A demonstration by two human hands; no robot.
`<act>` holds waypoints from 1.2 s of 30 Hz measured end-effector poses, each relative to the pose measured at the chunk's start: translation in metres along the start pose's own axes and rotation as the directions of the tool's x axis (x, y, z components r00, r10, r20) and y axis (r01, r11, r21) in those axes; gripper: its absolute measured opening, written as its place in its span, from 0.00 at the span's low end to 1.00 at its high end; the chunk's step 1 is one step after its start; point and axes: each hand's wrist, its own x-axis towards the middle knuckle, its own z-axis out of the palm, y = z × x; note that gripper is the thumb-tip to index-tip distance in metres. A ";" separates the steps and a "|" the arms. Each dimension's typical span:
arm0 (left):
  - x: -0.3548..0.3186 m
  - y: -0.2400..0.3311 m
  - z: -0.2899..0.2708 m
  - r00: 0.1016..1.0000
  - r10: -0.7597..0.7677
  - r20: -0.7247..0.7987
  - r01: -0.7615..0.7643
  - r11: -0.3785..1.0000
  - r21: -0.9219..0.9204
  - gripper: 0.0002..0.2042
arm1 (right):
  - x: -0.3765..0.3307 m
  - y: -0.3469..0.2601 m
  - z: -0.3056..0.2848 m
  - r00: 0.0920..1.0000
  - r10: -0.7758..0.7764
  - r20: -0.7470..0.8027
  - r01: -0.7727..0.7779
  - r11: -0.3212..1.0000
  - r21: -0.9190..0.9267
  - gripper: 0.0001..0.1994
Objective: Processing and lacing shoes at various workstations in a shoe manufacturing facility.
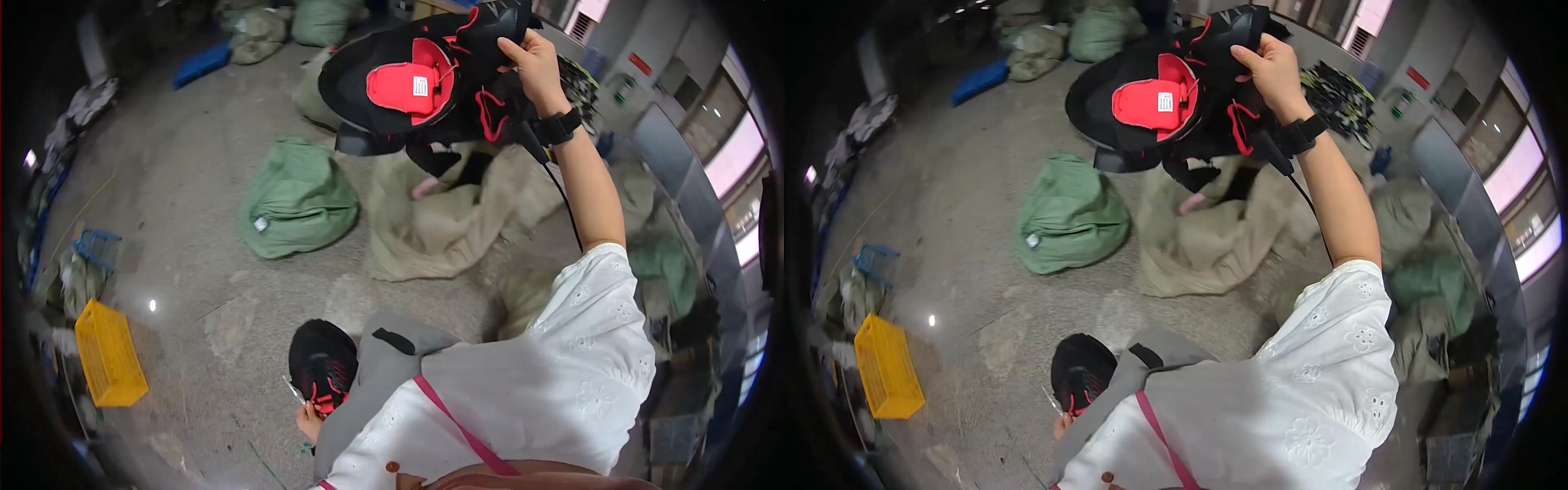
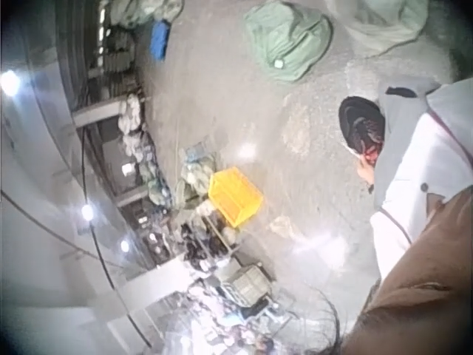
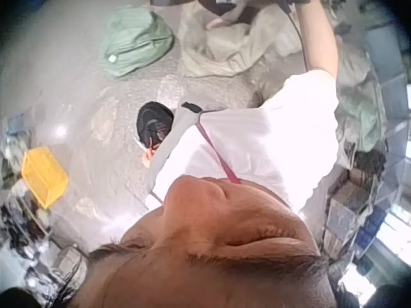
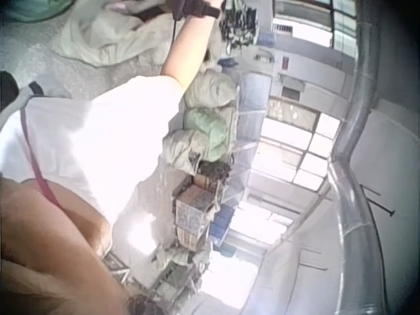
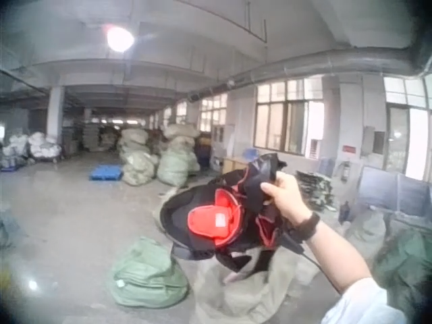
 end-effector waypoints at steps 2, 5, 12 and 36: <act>0.002 -0.013 -0.037 1.000 -0.029 -0.008 0.029 0.997 0.075 0.12 | 0.005 -0.028 0.058 0.997 -0.055 0.056 0.048 0.992 0.118 0.07; -0.003 -0.056 -0.081 0.981 -0.086 -0.175 0.111 0.985 0.134 0.12 | 0.011 -0.033 0.165 0.987 -0.074 0.144 0.049 0.984 0.172 0.07; 0.050 -0.134 -0.061 0.802 -0.335 -0.494 0.324 0.939 -0.112 0.12 | -0.031 0.042 0.483 0.827 0.004 0.562 -0.222 0.921 0.320 0.05; 0.242 -0.181 -0.308 -0.282 -0.707 -0.649 0.022 0.671 -0.741 0.09 | -0.185 -0.238 1.501 0.309 -0.817 0.487 0.729 0.533 0.430 0.10</act>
